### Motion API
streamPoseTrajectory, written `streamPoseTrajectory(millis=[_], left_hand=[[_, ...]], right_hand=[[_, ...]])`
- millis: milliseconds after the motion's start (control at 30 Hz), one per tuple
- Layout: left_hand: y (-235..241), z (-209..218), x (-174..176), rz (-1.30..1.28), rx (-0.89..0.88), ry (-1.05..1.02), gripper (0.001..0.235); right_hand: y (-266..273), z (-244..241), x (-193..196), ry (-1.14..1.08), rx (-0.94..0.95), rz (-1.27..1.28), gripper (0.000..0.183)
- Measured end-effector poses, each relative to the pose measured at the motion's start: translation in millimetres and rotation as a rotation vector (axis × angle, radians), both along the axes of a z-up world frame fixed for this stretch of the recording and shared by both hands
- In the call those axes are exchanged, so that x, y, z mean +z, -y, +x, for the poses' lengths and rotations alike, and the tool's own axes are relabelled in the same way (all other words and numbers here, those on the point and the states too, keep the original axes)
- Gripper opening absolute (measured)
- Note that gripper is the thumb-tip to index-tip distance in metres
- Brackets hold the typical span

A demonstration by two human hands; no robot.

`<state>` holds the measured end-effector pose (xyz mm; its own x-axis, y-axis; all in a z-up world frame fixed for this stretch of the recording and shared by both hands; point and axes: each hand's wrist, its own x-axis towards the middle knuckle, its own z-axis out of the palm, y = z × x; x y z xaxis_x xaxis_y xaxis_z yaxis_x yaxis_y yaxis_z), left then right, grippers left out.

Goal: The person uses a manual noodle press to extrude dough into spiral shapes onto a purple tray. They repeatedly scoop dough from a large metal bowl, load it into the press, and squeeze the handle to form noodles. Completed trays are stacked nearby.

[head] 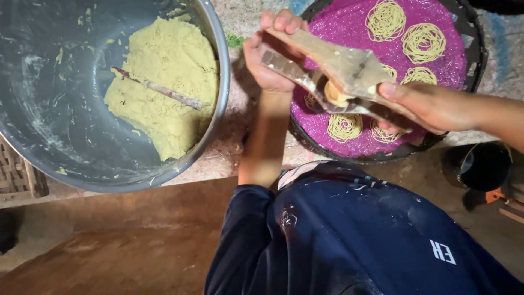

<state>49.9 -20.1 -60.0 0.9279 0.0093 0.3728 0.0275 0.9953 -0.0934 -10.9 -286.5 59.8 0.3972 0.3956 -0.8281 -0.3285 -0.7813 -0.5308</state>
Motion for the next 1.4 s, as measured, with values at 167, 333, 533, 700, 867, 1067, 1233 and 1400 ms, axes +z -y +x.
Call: streamPoseTrajectory(millis=[167, 333, 533, 700, 867, 1067, 1233, 1400], left_hand=[[4.8, 20.3, 6.7, 0.062, 0.065, 0.023, 0.024], [-19.3, 17.8, 21.8, 0.030, 0.019, 0.032, 0.025], [6.3, 10.3, 23.9, 0.107, 0.059, -0.052, 0.025], [-12.2, 29.0, 26.3, 0.264, 0.127, 0.004, 0.037], [-15.4, 11.7, 21.6, 0.088, 0.000, -0.104, 0.028], [9.2, 32.0, -0.2, 0.186, 0.118, -0.008, 0.040], [-14.1, 37.4, -0.8, 0.176, -0.158, -0.078, 0.059], [-26.4, 3.5, -2.6, 0.868, -0.180, -0.641, 0.071]], right_hand=[[0.2, 11.7, 8.1, 0.232, 0.038, -0.169, 0.090], [-11.0, 3.8, 8.5, 0.178, -0.005, -0.008, 0.089], [-1.6, 9.4, 31.4, 0.182, 0.015, -0.216, 0.091], [-18.1, 12.7, 29.3, 0.313, 0.046, -0.141, 0.088], [-17.4, 2.1, 24.5, 0.159, -0.033, -0.041, 0.083], [5.2, 16.4, 25.5, 0.319, -0.027, -0.128, 0.080], [7.7, 19.2, 10.4, 0.283, -0.104, 0.010, 0.082], [14.3, 13.4, -0.5, 0.347, -0.094, 0.072, 0.070]])
